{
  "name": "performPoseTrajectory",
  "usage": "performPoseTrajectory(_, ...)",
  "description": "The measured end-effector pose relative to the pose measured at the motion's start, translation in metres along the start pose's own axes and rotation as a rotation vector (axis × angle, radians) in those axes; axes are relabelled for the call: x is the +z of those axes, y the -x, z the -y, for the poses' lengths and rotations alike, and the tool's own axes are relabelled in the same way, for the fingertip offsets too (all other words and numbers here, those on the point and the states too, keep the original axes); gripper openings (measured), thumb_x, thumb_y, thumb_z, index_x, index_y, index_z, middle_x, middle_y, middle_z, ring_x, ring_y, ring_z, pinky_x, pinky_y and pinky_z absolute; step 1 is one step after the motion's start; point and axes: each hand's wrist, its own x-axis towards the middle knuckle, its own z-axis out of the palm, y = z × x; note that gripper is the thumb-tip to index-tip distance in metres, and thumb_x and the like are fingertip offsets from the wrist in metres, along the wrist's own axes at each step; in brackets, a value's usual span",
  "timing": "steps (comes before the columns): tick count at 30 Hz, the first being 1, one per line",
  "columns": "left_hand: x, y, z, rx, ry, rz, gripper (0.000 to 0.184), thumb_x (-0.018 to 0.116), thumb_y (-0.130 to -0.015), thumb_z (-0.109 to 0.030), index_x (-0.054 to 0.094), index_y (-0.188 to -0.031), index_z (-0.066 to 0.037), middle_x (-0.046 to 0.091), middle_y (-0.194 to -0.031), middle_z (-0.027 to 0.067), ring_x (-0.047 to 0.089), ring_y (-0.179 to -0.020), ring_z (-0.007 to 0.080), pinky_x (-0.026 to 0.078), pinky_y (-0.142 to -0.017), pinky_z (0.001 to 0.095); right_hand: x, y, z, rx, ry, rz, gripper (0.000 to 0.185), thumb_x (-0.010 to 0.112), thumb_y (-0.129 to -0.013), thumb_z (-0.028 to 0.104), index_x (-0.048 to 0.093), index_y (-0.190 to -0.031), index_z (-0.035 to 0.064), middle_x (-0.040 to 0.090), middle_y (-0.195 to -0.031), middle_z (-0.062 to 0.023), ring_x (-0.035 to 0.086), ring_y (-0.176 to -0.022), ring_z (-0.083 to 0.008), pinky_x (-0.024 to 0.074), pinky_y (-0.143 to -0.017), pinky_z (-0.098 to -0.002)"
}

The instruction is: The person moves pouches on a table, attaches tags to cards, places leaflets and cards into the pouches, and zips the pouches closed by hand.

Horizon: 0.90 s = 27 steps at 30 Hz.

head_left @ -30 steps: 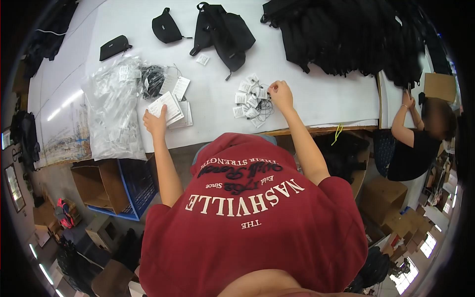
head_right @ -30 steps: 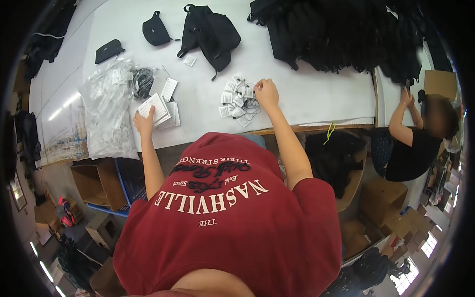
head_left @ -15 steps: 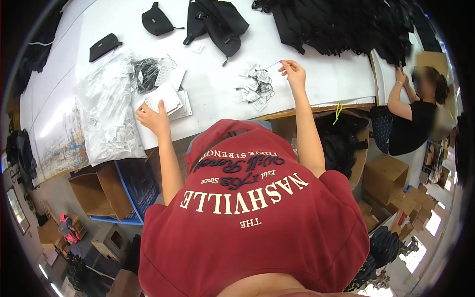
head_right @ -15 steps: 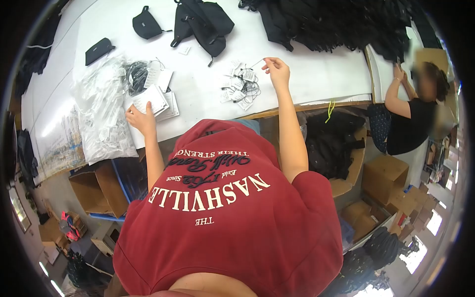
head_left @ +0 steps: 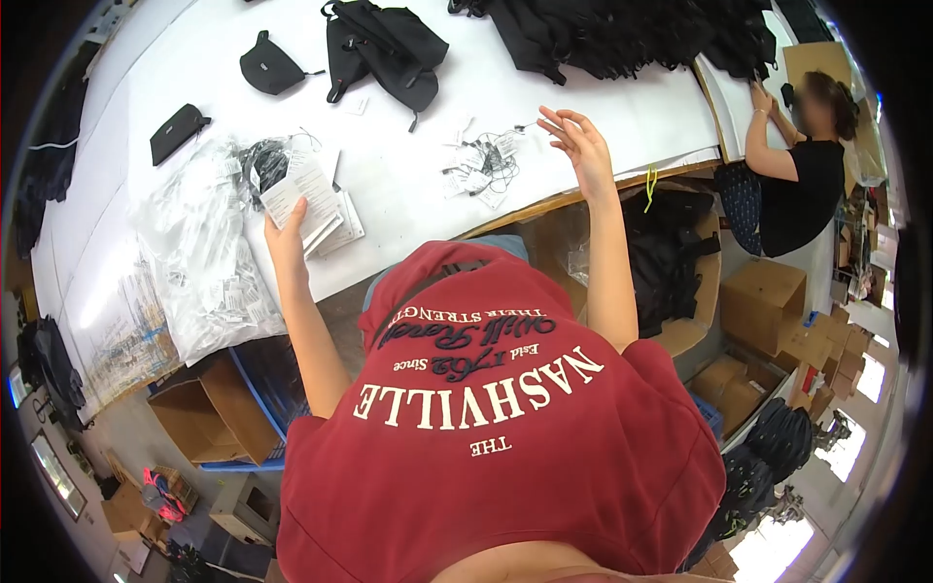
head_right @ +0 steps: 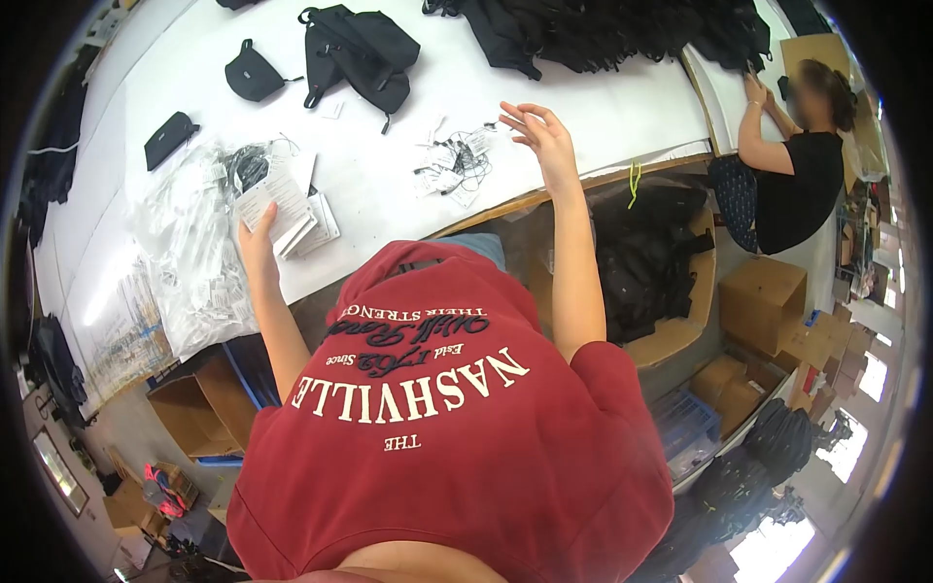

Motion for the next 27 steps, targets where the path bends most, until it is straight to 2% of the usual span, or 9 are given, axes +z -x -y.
performPoseTrajectory(6,0.041,0.018,-0.013,-0.1,0.178,0.281,0.049,0.068,-0.084,-0.015,0.048,-0.125,0.004,0.06,-0.114,0.0121,0.057,-0.102,0.0176,0.044,-0.09,0.0294,0.022,0.001,0.016,-0.163,0.293,-0.024,0.016,0.057,-0.093,0.014,0.054,-0.103,0.0012,0.068,-0.106,-0.0141,0.064,-0.101,-0.0177,0.0466,-0.076,-0.0249)
performPoseTrajectory(12,0.068,0.032,-0.011,-0.143,0.166,0.444,0.065,0.069,-0.083,-0.016,0.034,-0.135,0.003,0.056,-0.119,0.0135,0.056,-0.105,0.0192,0.043,-0.093,0.0318,0.051,0.014,0.042,-0.237,0.39,-0.125,0.013,0.058,-0.092,0.012,0.058,-0.09,-0.0003,0.069,-0.08,-0.0085,0.063,-0.074,-0.0098,0.0456,-0.06,-0.021)
performPoseTrajectory(15,0.081,0.048,-0.038,0.031,-0.105,0.51,0.059,0.071,-0.082,-0.023,0.039,-0.127,-0.003,0.057,-0.113,0.0146,0.056,-0.102,0.0194,0.044,-0.089,0.0339,0.068,0.018,0.043,-0.374,0.48,-0.225,0.016,0.057,-0.092,0.014,0.059,-0.087,-0.001,0.063,-0.073,-0.0035,0.057,-0.066,-0.0078,0.0427,-0.057,-0.0204)
performPoseTrajectory(16,0.085,0.055,-0.053,0.068,-0.202,0.545,0.056,0.071,-0.082,-0.025,0.041,-0.124,-0.004,0.057,-0.111,0.0146,0.056,-0.101,0.0193,0.044,-0.088,0.0341,0.074,0.018,0.044,-0.336,0.32,-0.2,0.016,0.057,-0.092,0.013,0.06,-0.086,-0.0006,0.061,-0.072,-0.0024,0.056,-0.065,-0.0075,0.042,-0.057,-0.0202)
performPoseTrajectory(18,0.088,0.058,-0.053,0.059,-0.09,0.538,0.05,0.072,-0.082,-0.023,0.042,-0.118,-0.005,0.057,-0.105,0.0116,0.057,-0.092,0.0162,0.046,-0.079,0.0294,0.087,0.022,0.044,-0.251,-0.004,-0.148,0.016,0.057,-0.092,0.013,0.062,-0.084,0.0001,0.058,-0.071,-0.0003,0.054,-0.065,-0.0068,0.0406,-0.057,-0.02)
performPoseTrajectory(20,0.088,0.053,-0.041,-0.017,0.016,0.545,0.048,0.072,-0.082,-0.021,0.043,-0.116,-0.004,0.057,-0.102,0.0095,0.057,-0.086,0.0137,0.046,-0.075,0.0265,0.092,0.026,0.034,-0.125,-0.135,0.043,0.015,0.056,-0.092,0.012,0.063,-0.085,0.0008,0.056,-0.07,0.001,0.052,-0.064,-0.0057,0.0377,-0.056,-0.0196)
performPoseTrajectory(21,0.091,0.058,-0.046,0.047,0.045,0.515,0.035,0.07,-0.083,-0.016,0.052,-0.109,-0.001,0.057,-0.098,0.0054,0.056,-0.08,0.0107,0.046,-0.069,0.024,0.094,0.028,0.03,-0.063,-0.198,0.138,0.014,0.056,-0.091,0.012,0.063,-0.085,0.0011,0.055,-0.069,0.0016,0.051,-0.063,-0.0051,0.0363,-0.055,-0.0195)
performPoseTrajectory(25,0.092,0.064,-0.039,0.157,0.114,0.415,0.021,0.069,-0.083,-0.01,0.062,-0.1,0.001,0.056,-0.093,0.0025,0.056,-0.08,0.0107,0.046,-0.071,0.0244,0.142,0.056,0.027,-0.143,0.19,0.177,0.012,0.059,-0.089,0.013,0.064,-0.084,0.0028,0.043,-0.057,0.0044,0.038,-0.054,-0.0038,0.0279,-0.049,-0.0226)
performPoseTrajectory(27,0.09,0.067,-0.041,0.259,0.041,0.379,0.023,0.07,-0.081,-0.008,0.062,-0.101,-0.001,0.058,-0.094,0.0042,0.057,-0.082,0.0132,0.046,-0.073,0.026,0.151,0.066,0.028,-0.126,0.391,0.241,0.013,0.061,-0.087,0.015,0.064,-0.083,0.0035,0.036,-0.051,0.0046,0.031,-0.049,-0.004,0.0242,-0.047,-0.025)
